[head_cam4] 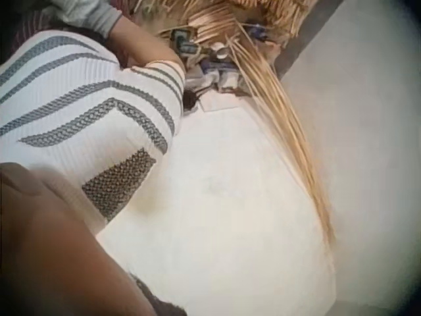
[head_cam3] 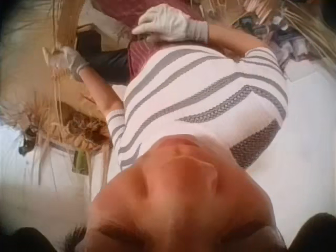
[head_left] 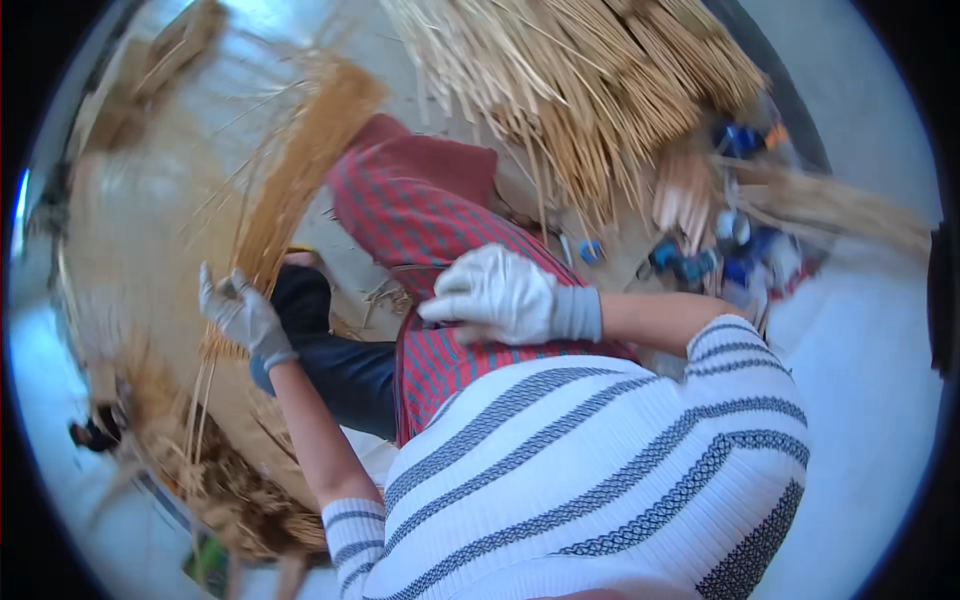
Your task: Weaving a wicker basket using long wood strands and trimming them with pliers.
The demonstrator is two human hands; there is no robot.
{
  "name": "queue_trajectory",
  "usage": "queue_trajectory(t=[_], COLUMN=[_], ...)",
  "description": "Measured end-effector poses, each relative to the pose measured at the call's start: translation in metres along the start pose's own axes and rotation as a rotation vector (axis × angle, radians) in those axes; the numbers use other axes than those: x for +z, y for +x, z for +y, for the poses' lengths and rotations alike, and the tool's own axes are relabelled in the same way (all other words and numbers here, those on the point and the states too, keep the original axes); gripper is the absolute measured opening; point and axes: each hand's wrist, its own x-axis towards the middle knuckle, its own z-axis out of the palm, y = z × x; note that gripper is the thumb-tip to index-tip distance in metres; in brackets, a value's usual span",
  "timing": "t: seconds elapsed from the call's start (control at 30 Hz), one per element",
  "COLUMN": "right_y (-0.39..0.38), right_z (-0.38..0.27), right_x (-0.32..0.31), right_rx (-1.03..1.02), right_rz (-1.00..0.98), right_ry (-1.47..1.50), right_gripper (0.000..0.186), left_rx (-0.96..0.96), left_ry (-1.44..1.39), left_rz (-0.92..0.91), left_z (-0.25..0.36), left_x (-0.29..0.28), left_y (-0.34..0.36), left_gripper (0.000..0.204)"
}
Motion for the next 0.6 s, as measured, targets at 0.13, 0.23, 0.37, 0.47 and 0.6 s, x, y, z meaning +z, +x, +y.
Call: queue_trajectory(t=[0.13,0.23,0.37,0.47,0.6], right_y=[-0.032,-0.099,-0.237,-0.304,-0.282], right_z=[0.051,0.146,0.216,0.223,0.210], right_x=[-0.020,0.014,0.076,0.110,0.140], right_rx=[0.466,0.898,1.410,1.492,1.357], right_rz=[0.569,0.583,0.270,-0.022,-0.159], right_ry=[0.130,0.204,-0.036,-0.099,0.137], right_gripper=[0.020,0.029,0.032,0.028,0.025], left_rx=[0.464,0.377,0.122,0.206,0.412], left_ry=[0.164,-0.099,-0.193,-0.142,0.181], left_rz=[-0.057,-0.267,-0.367,-0.345,-0.192], left_z=[0.073,0.084,0.051,0.063,0.073], left_x=[0.017,0.049,0.072,0.070,0.057], left_y=[0.008,0.019,0.035,0.023,0.012], left_gripper=[0.044,0.044,0.040,0.040,0.051])
